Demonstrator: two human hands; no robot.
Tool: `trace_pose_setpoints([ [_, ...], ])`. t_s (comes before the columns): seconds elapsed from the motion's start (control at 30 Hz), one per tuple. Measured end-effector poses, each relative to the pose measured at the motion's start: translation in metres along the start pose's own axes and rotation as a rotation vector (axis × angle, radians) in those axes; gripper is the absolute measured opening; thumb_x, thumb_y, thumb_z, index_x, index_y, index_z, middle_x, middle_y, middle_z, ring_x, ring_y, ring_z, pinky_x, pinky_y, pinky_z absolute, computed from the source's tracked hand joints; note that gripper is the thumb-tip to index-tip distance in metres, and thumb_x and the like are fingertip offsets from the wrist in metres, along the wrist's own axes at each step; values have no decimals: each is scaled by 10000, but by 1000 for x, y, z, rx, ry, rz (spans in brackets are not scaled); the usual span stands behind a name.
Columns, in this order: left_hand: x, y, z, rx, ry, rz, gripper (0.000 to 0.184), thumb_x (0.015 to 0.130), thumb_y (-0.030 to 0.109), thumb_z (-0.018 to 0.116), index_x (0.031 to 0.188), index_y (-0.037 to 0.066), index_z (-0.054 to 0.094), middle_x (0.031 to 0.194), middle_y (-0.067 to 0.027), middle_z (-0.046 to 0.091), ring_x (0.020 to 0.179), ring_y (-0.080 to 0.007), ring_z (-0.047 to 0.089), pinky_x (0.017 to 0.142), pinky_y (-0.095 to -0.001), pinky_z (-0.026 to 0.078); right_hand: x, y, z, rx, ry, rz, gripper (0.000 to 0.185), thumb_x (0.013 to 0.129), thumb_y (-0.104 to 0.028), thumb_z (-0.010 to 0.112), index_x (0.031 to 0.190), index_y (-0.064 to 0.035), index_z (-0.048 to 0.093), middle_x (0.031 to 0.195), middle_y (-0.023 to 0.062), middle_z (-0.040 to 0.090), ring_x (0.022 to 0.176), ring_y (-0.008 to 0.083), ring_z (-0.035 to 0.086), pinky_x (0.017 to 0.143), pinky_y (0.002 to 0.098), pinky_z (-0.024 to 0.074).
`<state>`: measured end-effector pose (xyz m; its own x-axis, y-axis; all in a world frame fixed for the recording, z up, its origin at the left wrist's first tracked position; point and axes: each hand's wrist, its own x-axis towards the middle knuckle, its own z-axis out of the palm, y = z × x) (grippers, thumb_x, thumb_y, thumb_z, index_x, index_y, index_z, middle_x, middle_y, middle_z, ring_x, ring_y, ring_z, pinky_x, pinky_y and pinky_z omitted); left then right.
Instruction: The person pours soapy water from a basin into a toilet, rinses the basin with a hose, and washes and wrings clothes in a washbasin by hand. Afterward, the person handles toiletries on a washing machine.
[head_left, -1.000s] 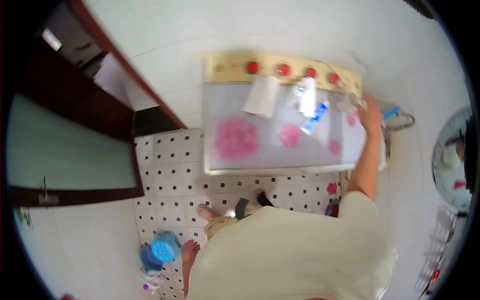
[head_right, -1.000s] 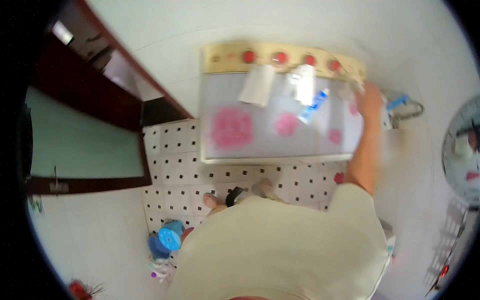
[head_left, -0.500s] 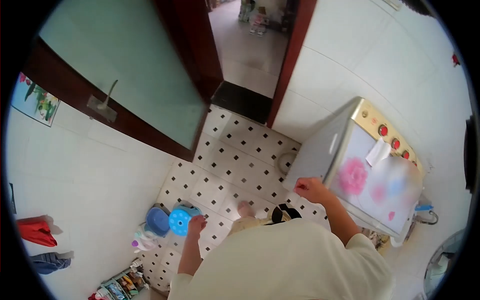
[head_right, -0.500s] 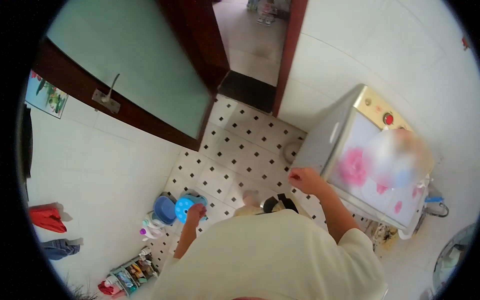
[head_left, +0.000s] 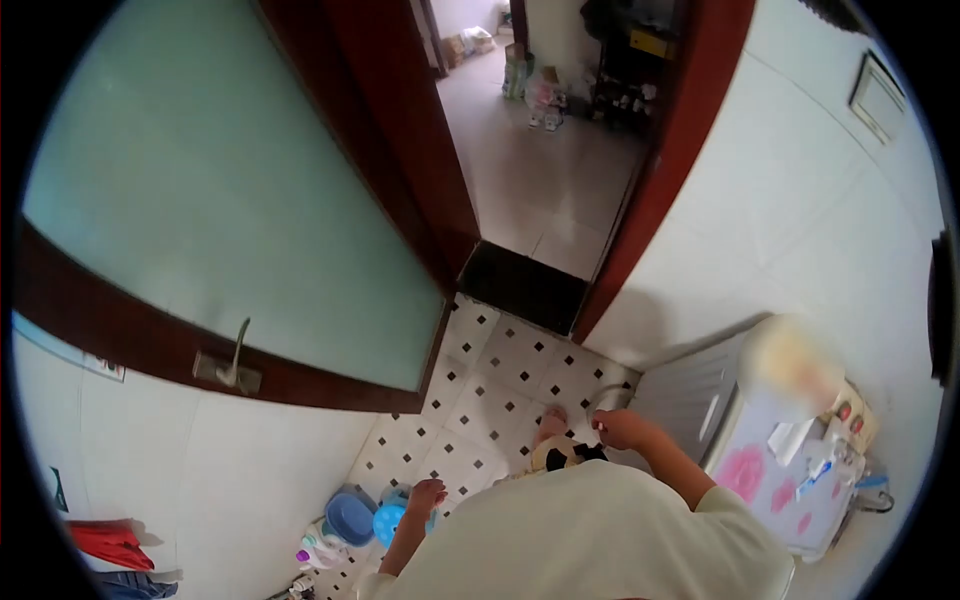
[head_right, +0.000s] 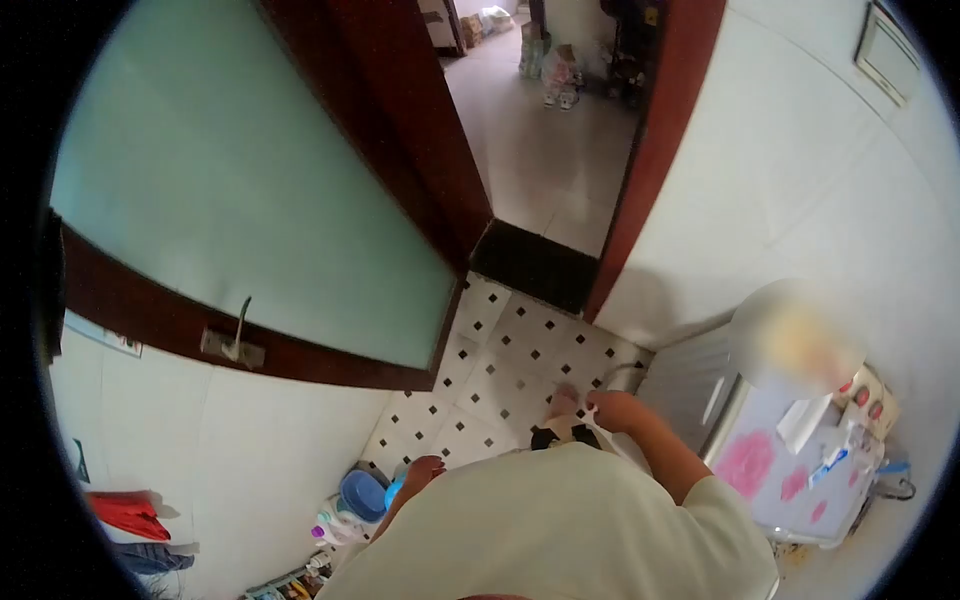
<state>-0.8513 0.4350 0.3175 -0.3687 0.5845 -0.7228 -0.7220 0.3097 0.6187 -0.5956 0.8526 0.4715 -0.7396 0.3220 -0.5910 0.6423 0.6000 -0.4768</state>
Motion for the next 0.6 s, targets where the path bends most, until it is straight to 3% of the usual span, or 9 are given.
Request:
trace_pose_setpoints([
  [0.1, 18, 68, 50, 5, 256, -68, 187, 781, 159, 574, 939, 59, 578, 846, -73, 625, 720, -161, 616, 600, -254, 497, 46, -12, -49, -92, -38, -172, 280, 771, -207, 515, 1031, -106, 530, 882, 117, 613, 826, 301, 581, 712, 403, 449],
  [0.27, 58, 132, 86, 114, 348, -94, 204, 855, 212, 490, 985, 75, 564, 942, -76, 617, 798, -218, 605, 695, -304, 487, 142, -23, -102, -190, -94, -292, 270, 781, -235, 512, 1021, -116, 548, 969, 124, 597, 915, 313, 549, 757, 416, 437],
  [0.3, 73, 137, 81, 241, 275, -15, 197, 838, 179, 503, 989, 63, 556, 904, -81, 614, 760, -207, 606, 635, -287, 482, 161, -27, -111, -149, -98, -320, 279, 785, -254, 521, 1024, -113, 548, 972, 124, 596, 909, 315, 550, 759, 412, 437],
  [0.43, 202, 55, -40, -73, 7, -169, 173, 789, 117, 566, 937, 28, 557, 730, -88, 594, 637, -195, 593, 471, -280, 446, 230, -45, -157, 27, -154, -294, 312, 799, -311, 533, 1040, -114, 551, 984, 120, 592, 910, 309, 546, 769, 398, 432],
  [0.47, 220, 76, -44, 825, -236, 163, 142, 774, 123, 586, 878, 29, 566, 720, -80, 596, 643, -189, 596, 489, -284, 454, 249, -46, -165, 6, -197, -258, 318, 802, -309, 529, 1040, -99, 554, 1031, 132, 575, 940, 300, 538, 775, 390, 427],
  [0.5, 241, 92, -52, 1667, -155, 672, 121, 760, 130, 606, 820, 30, 575, 710, -73, 599, 649, -183, 599, 507, -288, 462, 265, -44, -165, 59, -204, -226, 331, 803, -316, 532, 1046, -93, 553, 1051, 141, 566, 955, 297, 534, 783, 390, 425],
  [0.53, 257, 102, -54, 952, -95, 441, 118, 731, 146, 635, 734, 41, 583, 741, -67, 619, 696, -178, 613, 592, -314, 487, 284, -39, -169, 104, -198, -195, 343, 803, -323, 536, 1051, -87, 552, 1070, 149, 557, 970, 294, 531, 790, 390, 423],
  [0.57, 278, 151, -50, 1576, -235, 987, 125, 724, 170, 652, 761, 62, 601, 789, -85, 636, 754, -196, 623, 670, -338, 505, 309, -30, -180, 136, -183, -163, 356, 803, -330, 539, 1057, -81, 550, 1089, 158, 547, 985, 291, 527, 797, 390, 421],
  [0.6, 290, 169, -51, 1572, -256, 990, 125, 724, 170, 652, 761, 62, 601, 789, -85, 636, 755, -196, 623, 670, -338, 505, 339, -14, -177, 40, -208, -202, 466, 788, -369, 566, 1168, -106, 514, 1120, 180, 523, 997, 289, 526, 852, 385, 406],
])
